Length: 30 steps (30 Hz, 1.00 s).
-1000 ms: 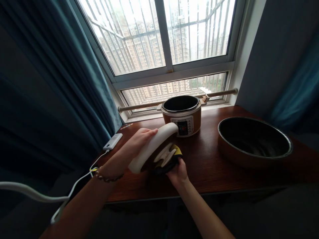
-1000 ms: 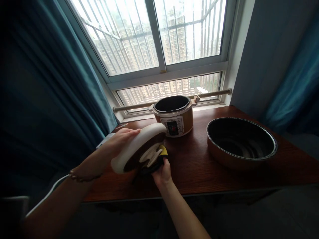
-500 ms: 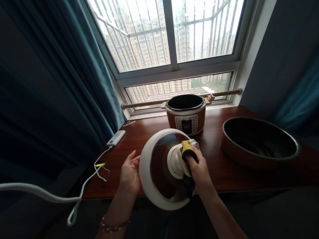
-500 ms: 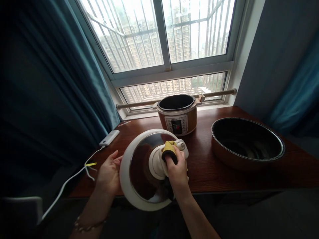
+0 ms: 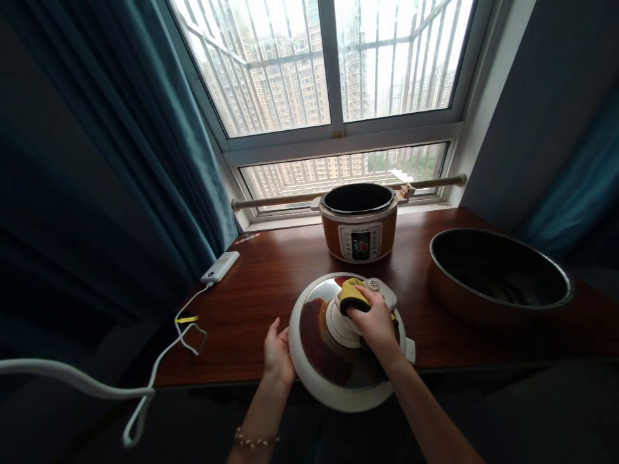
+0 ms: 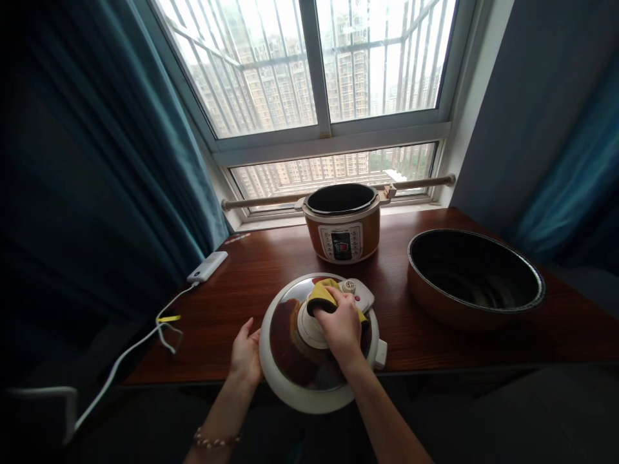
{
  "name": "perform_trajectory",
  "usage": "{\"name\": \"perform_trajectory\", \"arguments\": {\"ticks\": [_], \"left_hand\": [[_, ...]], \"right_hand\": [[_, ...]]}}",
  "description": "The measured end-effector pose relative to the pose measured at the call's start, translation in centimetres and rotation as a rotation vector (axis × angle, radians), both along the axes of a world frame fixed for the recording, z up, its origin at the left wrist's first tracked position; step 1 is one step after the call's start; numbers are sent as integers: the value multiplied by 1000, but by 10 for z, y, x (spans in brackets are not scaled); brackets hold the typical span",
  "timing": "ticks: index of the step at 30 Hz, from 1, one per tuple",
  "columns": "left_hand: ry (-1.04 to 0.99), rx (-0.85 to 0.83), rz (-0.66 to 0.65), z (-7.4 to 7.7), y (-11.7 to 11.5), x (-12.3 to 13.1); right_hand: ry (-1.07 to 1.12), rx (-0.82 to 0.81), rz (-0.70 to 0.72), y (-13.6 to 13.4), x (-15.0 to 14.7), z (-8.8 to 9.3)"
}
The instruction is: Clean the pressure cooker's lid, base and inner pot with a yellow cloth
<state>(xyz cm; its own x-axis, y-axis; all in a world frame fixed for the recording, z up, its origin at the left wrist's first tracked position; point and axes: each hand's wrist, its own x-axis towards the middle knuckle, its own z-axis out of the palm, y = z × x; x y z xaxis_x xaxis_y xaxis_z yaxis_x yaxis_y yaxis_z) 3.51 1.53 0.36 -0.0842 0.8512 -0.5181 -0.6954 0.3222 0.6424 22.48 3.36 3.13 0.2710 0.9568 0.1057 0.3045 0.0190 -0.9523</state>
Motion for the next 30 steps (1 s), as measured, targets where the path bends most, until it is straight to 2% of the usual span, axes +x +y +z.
{"name": "perform_trajectory", "arguments": {"ticks": [3,7,9,12,15,18,25,30], "left_hand": [[45,-2,27,-9,2,-2],[93,22,147,-21,2,-5],[141,36,146,-25,3,-10],[336,51,31,-27,7,-22],[654,52,-140,-23,16,-37],[851,102,-313,-21,27,-46],[1285,306,-520,-28,37,-53],[1692,440,-743,-24,44,-54]], "right_hand": [[-43,-8,11,2,-4,0],[-106,-11,36,2,-9,0],[-125,-19,49,2,-10,-1],[-128,-21,54,2,-10,-2],[-129,-12,48,3,-10,-2],[-135,-30,45,3,-11,-2],[-197,-56,38,3,-16,-6],[-227,-52,27,3,-17,-6]]}}
